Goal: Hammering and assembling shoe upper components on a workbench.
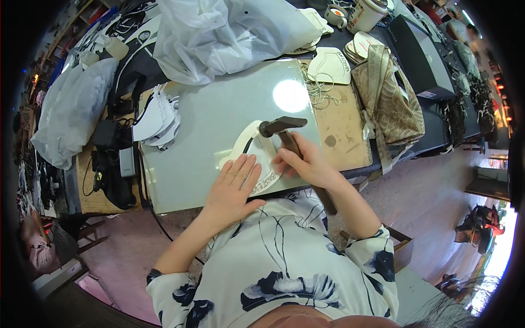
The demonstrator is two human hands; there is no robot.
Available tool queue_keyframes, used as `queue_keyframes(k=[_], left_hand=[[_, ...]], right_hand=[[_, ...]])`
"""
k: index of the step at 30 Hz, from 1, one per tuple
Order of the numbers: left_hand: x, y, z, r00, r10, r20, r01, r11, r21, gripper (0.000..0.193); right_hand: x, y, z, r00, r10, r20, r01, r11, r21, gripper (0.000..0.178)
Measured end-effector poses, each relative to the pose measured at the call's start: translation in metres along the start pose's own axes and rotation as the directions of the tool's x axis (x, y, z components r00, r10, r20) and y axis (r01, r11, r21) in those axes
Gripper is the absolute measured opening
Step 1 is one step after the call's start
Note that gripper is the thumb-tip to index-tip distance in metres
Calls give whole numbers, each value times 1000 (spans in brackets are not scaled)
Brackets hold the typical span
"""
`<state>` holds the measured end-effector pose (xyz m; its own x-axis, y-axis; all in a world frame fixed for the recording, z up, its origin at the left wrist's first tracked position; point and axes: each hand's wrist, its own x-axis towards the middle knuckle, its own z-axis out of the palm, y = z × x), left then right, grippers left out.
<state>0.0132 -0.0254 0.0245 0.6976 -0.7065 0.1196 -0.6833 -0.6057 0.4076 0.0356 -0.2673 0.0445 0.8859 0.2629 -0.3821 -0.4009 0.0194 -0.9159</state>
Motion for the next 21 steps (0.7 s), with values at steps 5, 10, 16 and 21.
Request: queue_keyframes(k=[5,10,16,21], left_hand=[[-1,-14,-13,990,142,17,-142,990,24,65],[4,-17,-8,984,108,-139,-124,986,-108,42],[4,-22,-15,812,-370,-452,238,916,-322,23],[26,-20,-19,868,-360,-343,249,912,-328,13]], right_hand=[[-12,-28,-23,975,-219,-20,120,606,-786,21],[-14,-38,0,968,-243,62,160,410,-898,30],[-11,-38,11,977,-133,168,190,173,-966,33],[-11,-31,12,980,-141,140,165,188,-968,33]])
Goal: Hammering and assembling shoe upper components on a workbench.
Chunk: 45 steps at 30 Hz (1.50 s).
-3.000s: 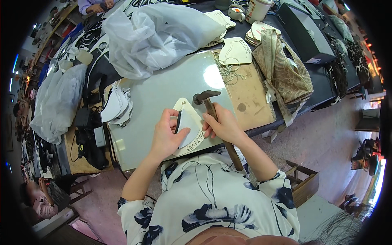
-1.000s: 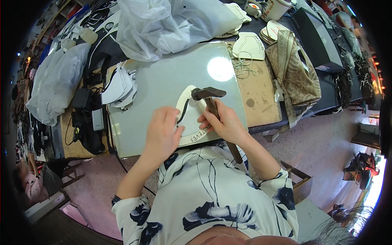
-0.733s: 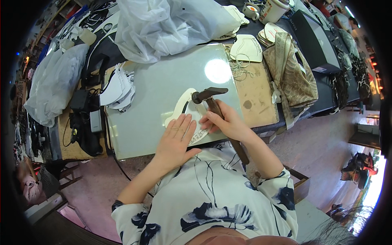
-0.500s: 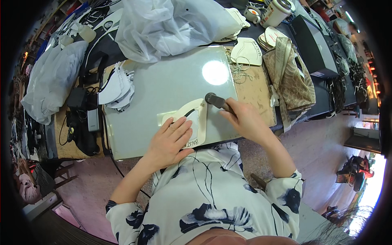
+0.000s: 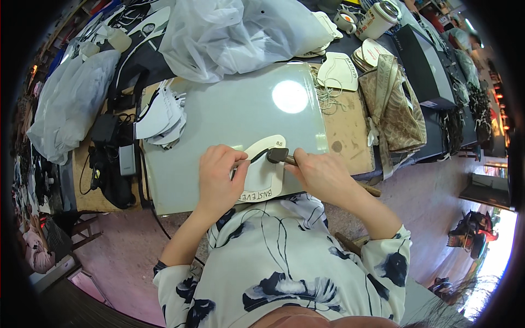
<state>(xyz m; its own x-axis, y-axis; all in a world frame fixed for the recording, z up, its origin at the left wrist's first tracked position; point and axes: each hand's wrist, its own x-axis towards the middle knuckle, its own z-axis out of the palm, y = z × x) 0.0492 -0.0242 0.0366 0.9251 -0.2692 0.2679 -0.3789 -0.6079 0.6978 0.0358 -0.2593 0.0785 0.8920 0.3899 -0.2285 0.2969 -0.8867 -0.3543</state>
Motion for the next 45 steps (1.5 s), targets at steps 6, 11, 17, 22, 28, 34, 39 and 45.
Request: queue_keyframes(k=[6,11,17,22,28,34,39,45], left_hand=[[2,-9,-23,996,-85,-35,82,994,-74,11],[-2,-17,-32,988,-89,125,99,992,-81,8],[7,-16,-31,955,-81,286,75,997,31,6],[7,-9,-24,945,124,303,-211,938,274,7],[10,-6,-28,929,77,361,-150,972,181,7],[21,-2,-32,883,-141,448,137,990,42,12],[38,5,-43,830,-256,496,289,957,13,17],[23,-14,-42,879,-81,470,88,996,8,8]], right_hand=[[-3,3,7,1000,31,-3,-31,998,47,31],[-8,2,8,992,-45,-114,60,990,128,27],[-10,-30,18,970,-237,-58,241,969,62,31],[-6,-36,27,983,-183,-7,183,982,51,33],[-7,-39,25,985,-170,-5,170,984,42,32],[-9,-39,31,980,-189,-56,191,981,28,27],[-10,-39,32,980,-193,-56,194,981,17,22],[-8,-39,24,974,-227,-22,228,973,41,25]])
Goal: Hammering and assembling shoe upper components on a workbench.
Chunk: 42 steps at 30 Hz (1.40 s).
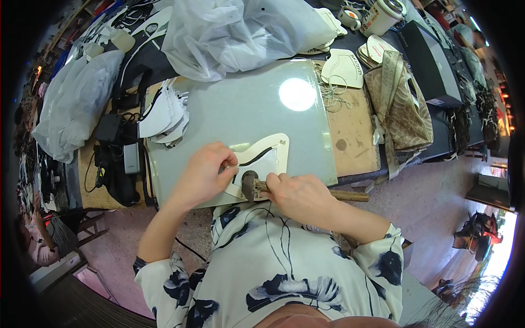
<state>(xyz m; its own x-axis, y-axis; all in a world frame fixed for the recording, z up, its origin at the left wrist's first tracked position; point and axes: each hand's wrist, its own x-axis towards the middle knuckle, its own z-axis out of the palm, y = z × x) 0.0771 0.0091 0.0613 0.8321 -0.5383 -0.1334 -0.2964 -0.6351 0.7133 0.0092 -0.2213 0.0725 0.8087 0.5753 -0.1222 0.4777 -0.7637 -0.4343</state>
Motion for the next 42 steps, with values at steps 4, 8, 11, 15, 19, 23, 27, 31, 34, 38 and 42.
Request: queue_keyframes(k=[4,8,11,15,19,23,27,31,34,38,42], left_hand=[[4,3,1,998,22,58,-28,995,95,5],[6,-1,3,986,150,67,-159,970,183,8],[8,8,0,969,224,101,-246,908,339,9],[16,6,-3,944,245,221,-320,839,440,8],[29,4,-13,916,185,355,-311,888,339,5],[33,1,-18,953,150,264,-257,861,440,5],[32,4,-23,898,295,326,-406,840,360,3],[21,-10,-17,758,558,338,-651,619,439,7],[19,-10,-16,630,679,377,-753,414,512,8],[25,-13,-13,565,728,389,-792,346,504,8],[32,-19,-13,569,731,376,-787,354,505,12]], right_hand=[[6,-9,-1,1000,0,5,0,1000,16,28],[12,-8,3,1000,-1,23,1,1000,11,30],[14,-9,1,999,-1,41,0,1000,9,30],[14,-7,2,999,-5,45,5,1000,2,29],[13,-7,2,1000,-16,18,16,1000,1,28],[13,-8,3,999,-14,31,14,1000,2,28],[13,-5,4,1000,-11,29,11,1000,-1,27],[13,-5,4,1000,-16,16,16,1000,22,27],[13,-5,4,999,-6,34,5,1000,13,28],[12,-6,3,1000,-11,17,11,1000,26,27],[12,-4,4,1000,-12,6,12,999,46,27]])
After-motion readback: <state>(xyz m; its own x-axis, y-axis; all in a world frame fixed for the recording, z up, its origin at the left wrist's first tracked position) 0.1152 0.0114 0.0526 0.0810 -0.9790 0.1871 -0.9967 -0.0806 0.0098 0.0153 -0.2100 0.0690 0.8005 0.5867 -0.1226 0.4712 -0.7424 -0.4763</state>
